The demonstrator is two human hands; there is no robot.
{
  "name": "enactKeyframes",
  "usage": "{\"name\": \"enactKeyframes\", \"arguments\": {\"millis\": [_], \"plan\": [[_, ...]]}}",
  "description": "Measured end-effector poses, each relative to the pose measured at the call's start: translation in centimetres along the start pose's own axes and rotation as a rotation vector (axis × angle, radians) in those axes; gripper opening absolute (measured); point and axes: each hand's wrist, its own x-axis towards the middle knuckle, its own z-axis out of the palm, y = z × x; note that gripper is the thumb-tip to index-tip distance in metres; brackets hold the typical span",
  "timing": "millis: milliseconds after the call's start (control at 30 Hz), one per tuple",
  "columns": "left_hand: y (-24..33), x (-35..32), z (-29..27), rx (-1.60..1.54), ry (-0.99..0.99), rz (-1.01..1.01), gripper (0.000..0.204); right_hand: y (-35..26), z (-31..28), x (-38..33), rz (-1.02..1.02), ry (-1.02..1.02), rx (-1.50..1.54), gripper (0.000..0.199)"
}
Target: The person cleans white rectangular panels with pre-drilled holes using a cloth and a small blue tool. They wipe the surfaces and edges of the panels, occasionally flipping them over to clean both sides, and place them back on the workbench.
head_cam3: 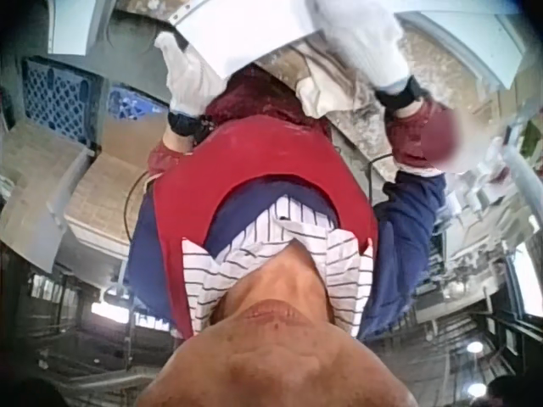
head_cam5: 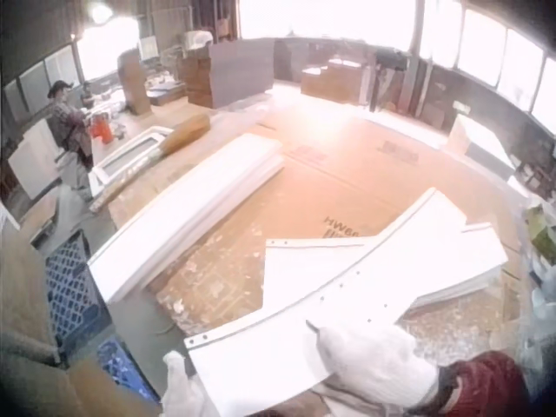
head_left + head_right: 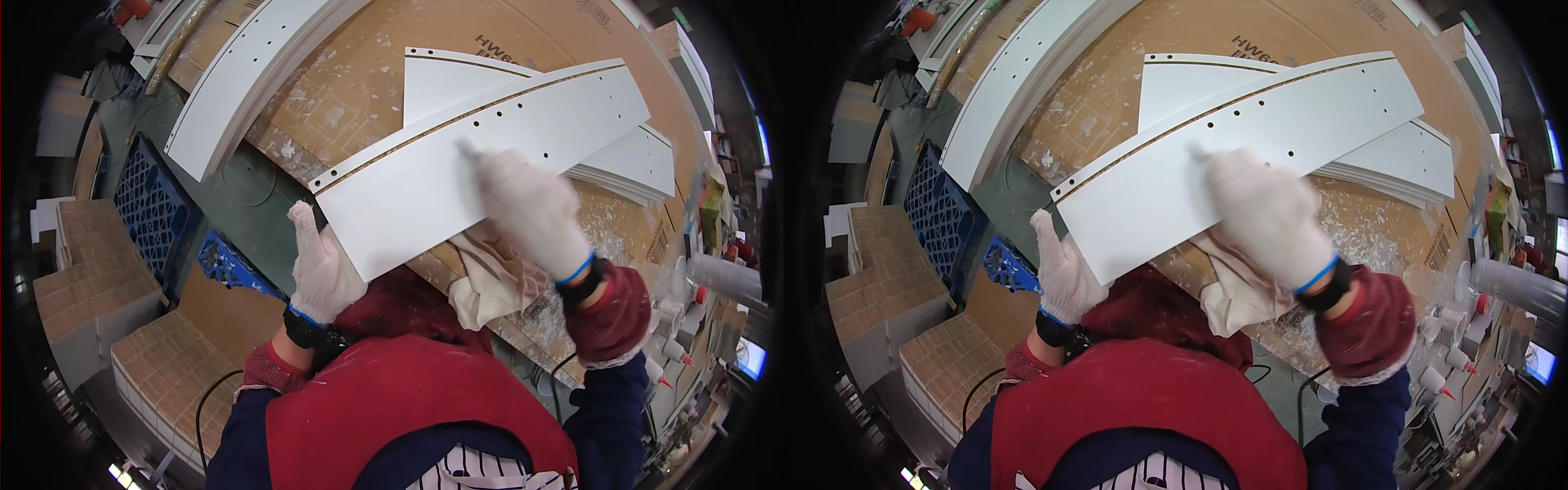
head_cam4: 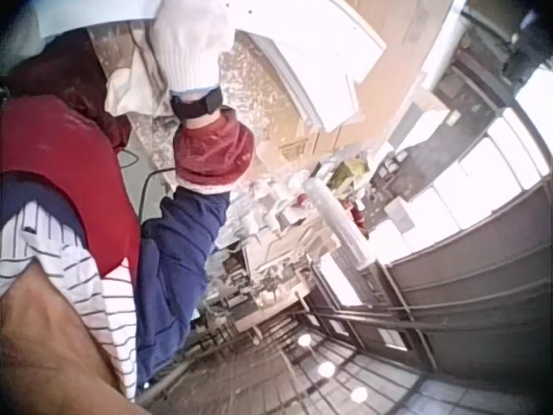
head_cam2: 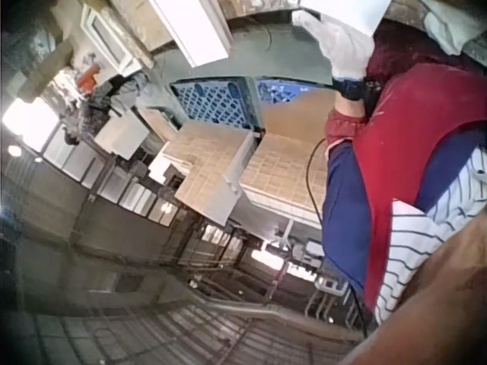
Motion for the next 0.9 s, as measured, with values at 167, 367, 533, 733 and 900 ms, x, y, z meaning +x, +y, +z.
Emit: {"name": "enactKeyframes", "arguments": {"millis": [167,367,533,733,900], "plan": [[-0.1,0.3,0.5,-0.059,-0.048,-0.030,0.101,-11.1,-2.2,-0.2,-0.508,-0.545,0.584,0.012],[1.6,0.4,-3.5,0.382,-0.073,0.307,0.081,-5.7,-2.0,-4.9,0.099,-0.378,1.127,0.017],[3.4,-1.4,-4.1,0.887,0.200,0.473,0.067,-3.3,-2.1,-9.8,0.605,-0.323,0.927,0.018],[2.8,-1.0,-3.8,0.353,-0.088,0.001,0.040,0.7,1.8,-14.2,0.977,-0.038,1.012,0.020],[0.1,1.2,-4.4,0.575,0.098,0.026,0.026,3.9,4.5,-16.7,0.874,0.117,0.631,0.025]]}}
